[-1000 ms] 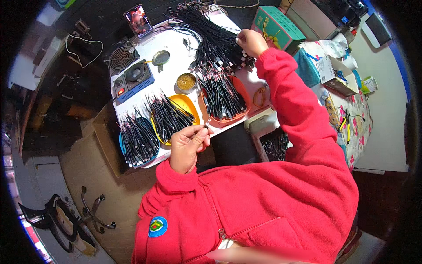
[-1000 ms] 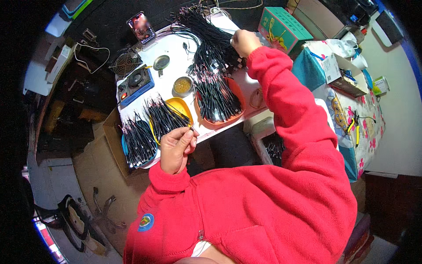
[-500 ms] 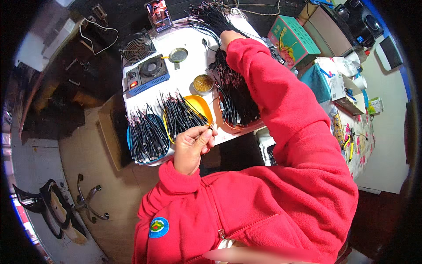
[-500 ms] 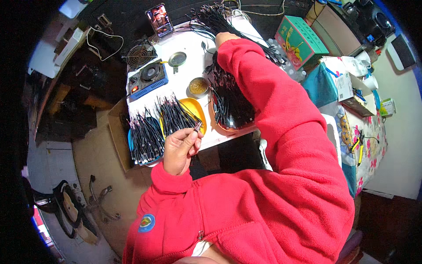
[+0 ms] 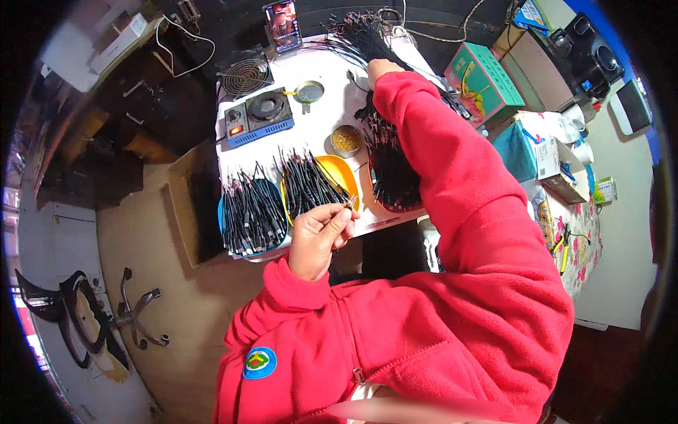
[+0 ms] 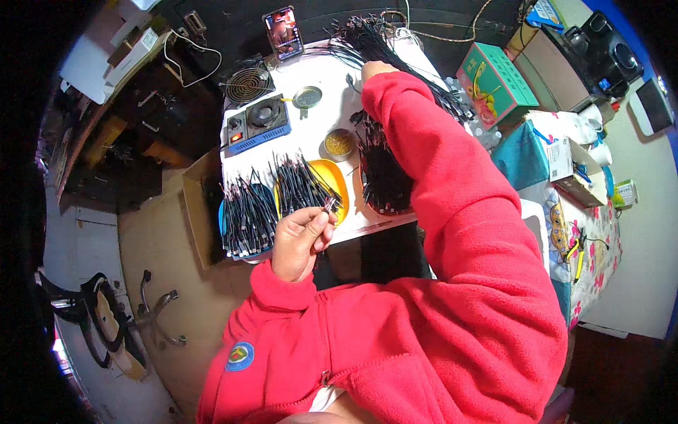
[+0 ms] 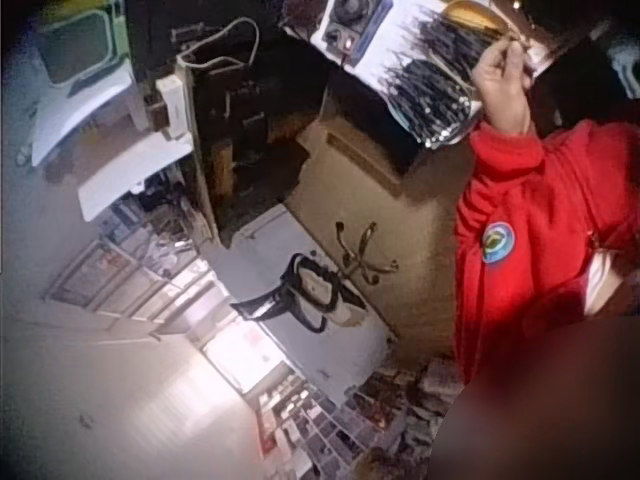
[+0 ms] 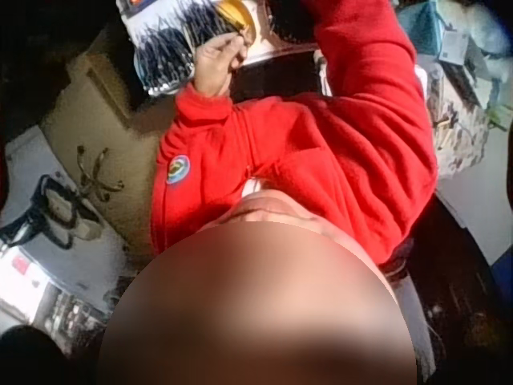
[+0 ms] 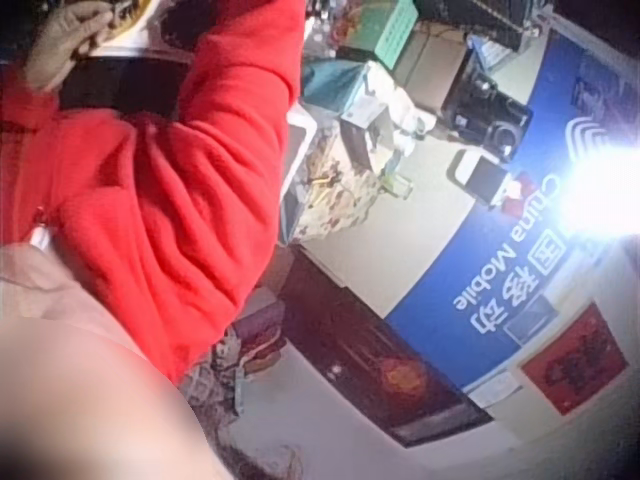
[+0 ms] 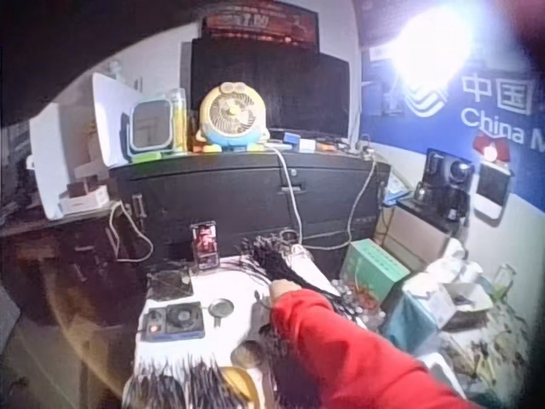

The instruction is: The person repeatedly picks black wires from bowls on a table, strips the ends with a tool, and wraps the exposed ends with white tape. They place finished wires into a white tray and continue the cycle.

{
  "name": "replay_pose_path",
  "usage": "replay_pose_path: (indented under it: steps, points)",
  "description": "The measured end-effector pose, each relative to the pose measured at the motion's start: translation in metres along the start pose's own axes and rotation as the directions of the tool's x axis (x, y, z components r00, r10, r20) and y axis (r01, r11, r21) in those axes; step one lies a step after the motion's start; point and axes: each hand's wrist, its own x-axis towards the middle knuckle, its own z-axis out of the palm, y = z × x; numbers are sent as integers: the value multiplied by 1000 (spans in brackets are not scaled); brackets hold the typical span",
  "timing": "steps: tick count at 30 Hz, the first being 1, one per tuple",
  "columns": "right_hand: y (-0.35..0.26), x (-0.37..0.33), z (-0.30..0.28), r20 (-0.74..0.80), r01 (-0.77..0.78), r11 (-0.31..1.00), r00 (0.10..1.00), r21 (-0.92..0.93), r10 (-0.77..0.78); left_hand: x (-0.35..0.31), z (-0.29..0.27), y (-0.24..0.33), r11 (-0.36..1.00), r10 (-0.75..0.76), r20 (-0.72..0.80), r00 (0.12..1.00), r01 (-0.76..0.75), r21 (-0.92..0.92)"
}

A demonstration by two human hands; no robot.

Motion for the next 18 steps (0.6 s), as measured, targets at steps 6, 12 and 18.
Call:
replay_pose_path:
  steps: [6, 12, 18]
  points:
    - [33, 26, -12, -51, -96, 980, 993, 173, 107, -2, 0, -2, 999, 1, -13, 1000, -1, -39]
    - [64, 5, -61, -65, 76, 741, 997, 667, -44, -5, 5, -3, 998, 26, 16, 1000, -25, -62]
    - [91, -4, -103, -197, 61, 818, 978, 572, 65, -10, 12, -6, 994, 51, 17, 999, -49, -101]
